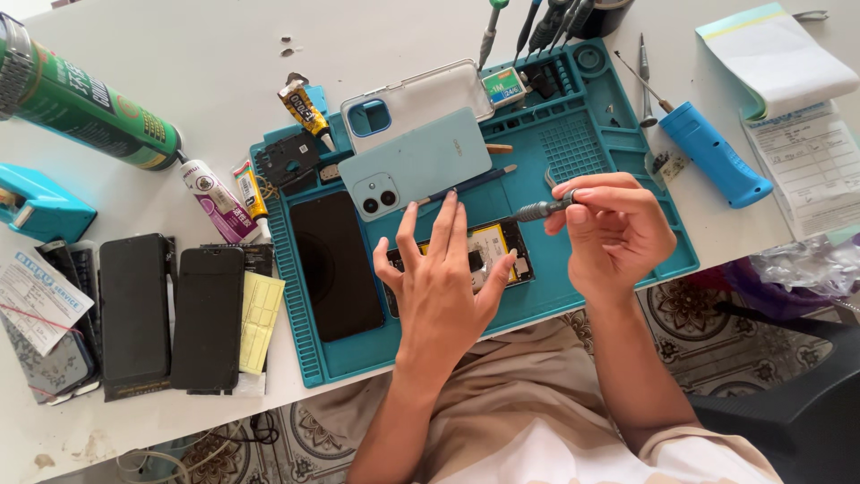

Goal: The person repairs a disassembled smartphone at a workbench. They use a screwdriver to unscrew components from the opened phone, manipulate the internal board and battery area by hand, and then use a blue electric screwdriver to drive screws into the phone chassis while holding it in one hand.

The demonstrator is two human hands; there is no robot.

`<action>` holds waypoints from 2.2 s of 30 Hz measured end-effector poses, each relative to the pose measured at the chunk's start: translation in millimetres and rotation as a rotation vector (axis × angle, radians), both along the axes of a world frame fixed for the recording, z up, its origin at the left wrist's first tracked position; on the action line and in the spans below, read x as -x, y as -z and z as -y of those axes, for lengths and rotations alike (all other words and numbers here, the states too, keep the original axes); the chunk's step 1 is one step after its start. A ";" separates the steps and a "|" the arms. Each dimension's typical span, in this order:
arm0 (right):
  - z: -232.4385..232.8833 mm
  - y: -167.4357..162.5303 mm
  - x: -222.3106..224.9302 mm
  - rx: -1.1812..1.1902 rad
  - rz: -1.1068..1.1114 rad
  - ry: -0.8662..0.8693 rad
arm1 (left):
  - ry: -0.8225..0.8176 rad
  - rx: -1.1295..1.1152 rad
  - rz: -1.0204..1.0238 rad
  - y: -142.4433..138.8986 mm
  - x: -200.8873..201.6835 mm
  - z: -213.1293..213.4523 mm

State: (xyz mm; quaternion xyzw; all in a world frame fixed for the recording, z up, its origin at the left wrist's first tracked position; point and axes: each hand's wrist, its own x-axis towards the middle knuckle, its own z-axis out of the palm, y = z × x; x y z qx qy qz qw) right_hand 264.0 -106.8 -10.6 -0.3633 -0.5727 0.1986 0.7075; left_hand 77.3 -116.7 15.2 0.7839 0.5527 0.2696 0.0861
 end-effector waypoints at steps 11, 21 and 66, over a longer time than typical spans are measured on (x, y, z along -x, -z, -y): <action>-2.4 -1.0 1.2 0.029 0.053 -0.038 | -0.034 -0.054 0.226 4.4 6.1 8.3; -5.4 -3.8 3.3 0.034 0.086 -0.009 | -0.077 -0.113 0.413 6.5 6.6 11.1; -6.4 -3.8 -0.3 -0.085 0.187 -0.024 | 0.123 0.013 0.928 11.0 -14.9 29.8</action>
